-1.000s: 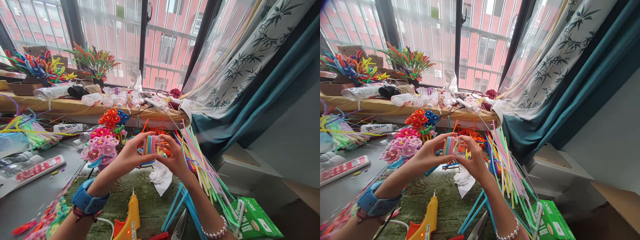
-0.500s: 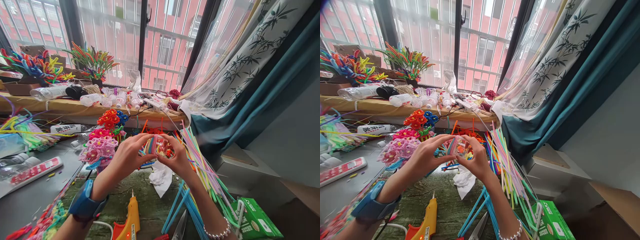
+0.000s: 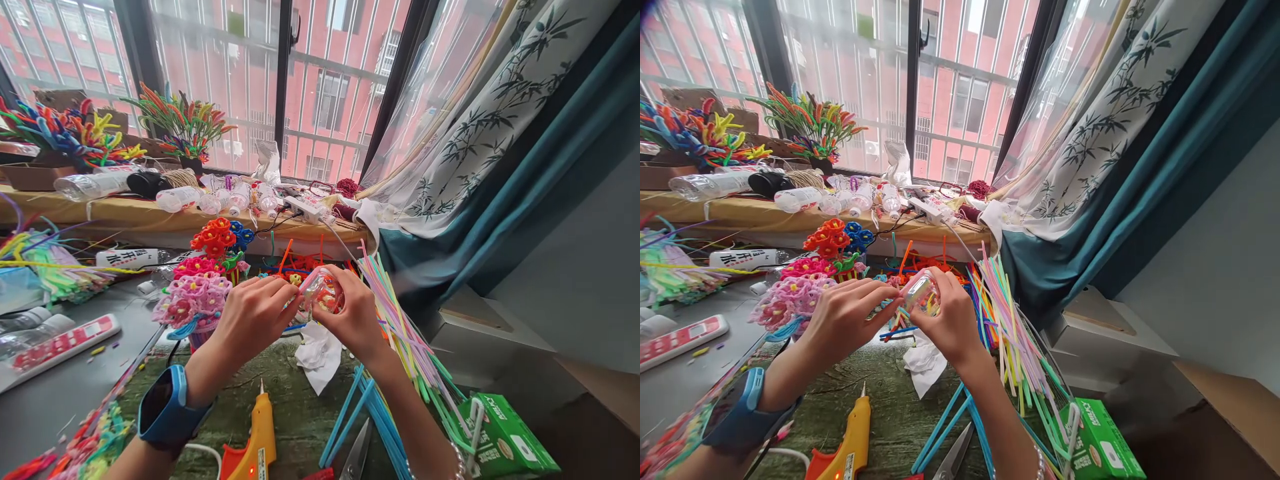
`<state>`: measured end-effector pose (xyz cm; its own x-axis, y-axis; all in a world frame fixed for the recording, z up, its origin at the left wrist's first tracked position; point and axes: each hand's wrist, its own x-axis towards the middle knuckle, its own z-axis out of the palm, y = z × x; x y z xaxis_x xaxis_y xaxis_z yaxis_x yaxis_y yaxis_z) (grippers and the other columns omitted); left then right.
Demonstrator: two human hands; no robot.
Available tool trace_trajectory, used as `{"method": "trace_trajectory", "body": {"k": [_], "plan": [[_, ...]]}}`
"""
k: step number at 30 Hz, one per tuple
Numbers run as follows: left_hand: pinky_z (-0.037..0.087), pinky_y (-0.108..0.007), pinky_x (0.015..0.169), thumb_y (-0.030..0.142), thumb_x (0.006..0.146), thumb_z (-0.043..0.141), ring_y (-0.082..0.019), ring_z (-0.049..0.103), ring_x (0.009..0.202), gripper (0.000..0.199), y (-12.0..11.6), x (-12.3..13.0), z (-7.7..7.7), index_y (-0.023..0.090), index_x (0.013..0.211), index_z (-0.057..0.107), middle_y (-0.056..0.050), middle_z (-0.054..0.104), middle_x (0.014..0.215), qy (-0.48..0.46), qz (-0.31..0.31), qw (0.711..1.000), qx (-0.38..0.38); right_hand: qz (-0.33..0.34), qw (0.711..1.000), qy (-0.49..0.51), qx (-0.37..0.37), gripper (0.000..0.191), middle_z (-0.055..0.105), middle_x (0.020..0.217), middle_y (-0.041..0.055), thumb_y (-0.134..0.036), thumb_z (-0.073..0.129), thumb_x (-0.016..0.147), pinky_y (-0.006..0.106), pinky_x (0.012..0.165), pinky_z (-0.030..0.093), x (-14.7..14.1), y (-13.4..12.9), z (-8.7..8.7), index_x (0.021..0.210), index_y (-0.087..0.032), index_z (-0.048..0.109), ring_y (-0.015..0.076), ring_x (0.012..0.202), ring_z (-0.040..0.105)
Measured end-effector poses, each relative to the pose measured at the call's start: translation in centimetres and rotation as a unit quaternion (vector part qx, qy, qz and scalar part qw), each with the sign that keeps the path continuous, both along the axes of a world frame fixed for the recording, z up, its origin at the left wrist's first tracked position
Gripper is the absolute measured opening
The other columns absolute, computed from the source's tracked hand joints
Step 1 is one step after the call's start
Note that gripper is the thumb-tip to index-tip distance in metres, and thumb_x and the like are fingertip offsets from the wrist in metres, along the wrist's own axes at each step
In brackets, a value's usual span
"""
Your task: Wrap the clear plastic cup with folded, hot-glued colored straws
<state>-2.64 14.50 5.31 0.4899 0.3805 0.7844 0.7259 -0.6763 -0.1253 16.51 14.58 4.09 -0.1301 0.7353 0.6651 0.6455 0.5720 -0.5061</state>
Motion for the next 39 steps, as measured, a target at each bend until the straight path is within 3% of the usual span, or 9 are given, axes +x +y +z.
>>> {"method": "trace_trajectory", "body": {"k": [5, 11, 17, 21, 29, 36, 39], "plan": [[0.048, -0.025, 0.064, 0.029, 0.092, 0.056, -0.016, 0.068, 0.066, 0.023, -0.2, 0.1, 0.0, 0.019, 0.076, 0.068, -0.002, 0.072, 0.070, -0.021, 0.033, 0.999, -0.038, -0.030, 1.000, -0.008, 0.004, 0.052, 0.065, 0.098, 0.0079, -0.026, 0.069, 0.071, 0.035, 0.074, 0.053, -0.2, -0.3, 0.2, 0.121, -0.016, 0.058, 0.0238, 0.082, 0.064], [0.046, -0.028, 0.061, 0.040, 0.088, 0.064, -0.018, 0.069, 0.065, 0.021, -0.2, -0.1, 0.1, 0.020, 0.085, 0.070, -0.001, 0.075, 0.077, -0.019, 0.015, 0.996, -0.088, -0.044, 0.999, -0.009, 0.009, 0.050, 0.064, 0.093, 0.0067, -0.026, 0.068, 0.070, 0.032, 0.068, 0.051, -0.1, -0.3, 0.5, 0.119, -0.017, 0.060, 0.0221, 0.076, 0.063], [0.047, -0.027, 0.064, 0.026, 0.090, 0.060, -0.018, 0.071, 0.067, 0.013, -0.4, 0.1, 0.2, 0.019, 0.083, 0.068, 0.000, 0.076, 0.079, -0.046, 0.015, 0.995, -0.089, -0.056, 0.998, -0.005, 0.010, 0.049, 0.064, 0.092, 0.0061, -0.026, 0.068, 0.069, 0.032, 0.070, 0.050, -0.3, -0.8, 0.9, 0.117, -0.016, 0.062, 0.0219, 0.077, 0.061], [0.048, -0.027, 0.066, 0.029, 0.089, 0.061, -0.017, 0.071, 0.068, 0.014, -0.5, 0.0, 0.5, 0.020, 0.083, 0.069, 0.000, 0.076, 0.079, -0.072, -0.005, 0.990, -0.119, -0.071, 0.997, 0.001, 0.018, 0.048, 0.064, 0.087, 0.0047, -0.028, 0.069, 0.068, 0.031, 0.066, 0.049, -0.3, -1.1, 1.3, 0.114, -0.016, 0.063, 0.0201, 0.071, 0.058], [0.046, -0.022, 0.059, 0.029, 0.085, 0.066, -0.011, 0.063, 0.059, 0.013, -0.9, -0.2, 1.8, 0.019, 0.076, 0.068, 0.001, 0.073, 0.070, -0.168, -0.071, 0.964, -0.192, -0.015, 0.999, 0.032, 0.010, 0.049, 0.062, 0.084, 0.0028, -0.030, 0.071, 0.070, 0.029, 0.059, 0.047, -0.2, -1.5, 1.7, 0.116, -0.018, 0.063, 0.0167, 0.064, 0.052], [0.042, -0.022, 0.055, 0.038, 0.083, 0.070, -0.010, 0.055, 0.056, 0.024, -1.0, -0.1, 1.9, 0.018, 0.072, 0.062, 0.003, 0.066, 0.066, -0.174, -0.068, 0.966, -0.178, 0.027, 0.997, 0.073, 0.002, 0.048, 0.056, 0.074, -0.0006, -0.029, 0.072, 0.070, 0.027, 0.055, 0.043, -0.5, -1.9, 1.8, 0.115, -0.019, 0.063, 0.0148, 0.061, 0.047], [0.042, -0.024, 0.059, 0.037, 0.082, 0.072, -0.012, 0.057, 0.062, 0.023, -1.1, -0.2, 1.9, 0.018, 0.075, 0.061, 0.002, 0.066, 0.072, -0.177, -0.079, 0.966, -0.174, 0.066, 0.989, 0.122, -0.042, 0.050, 0.056, 0.075, -0.0010, -0.029, 0.074, 0.069, 0.026, 0.055, 0.045, -0.4, -1.7, 1.7, 0.116, -0.020, 0.063, 0.0135, 0.061, 0.046]]}}
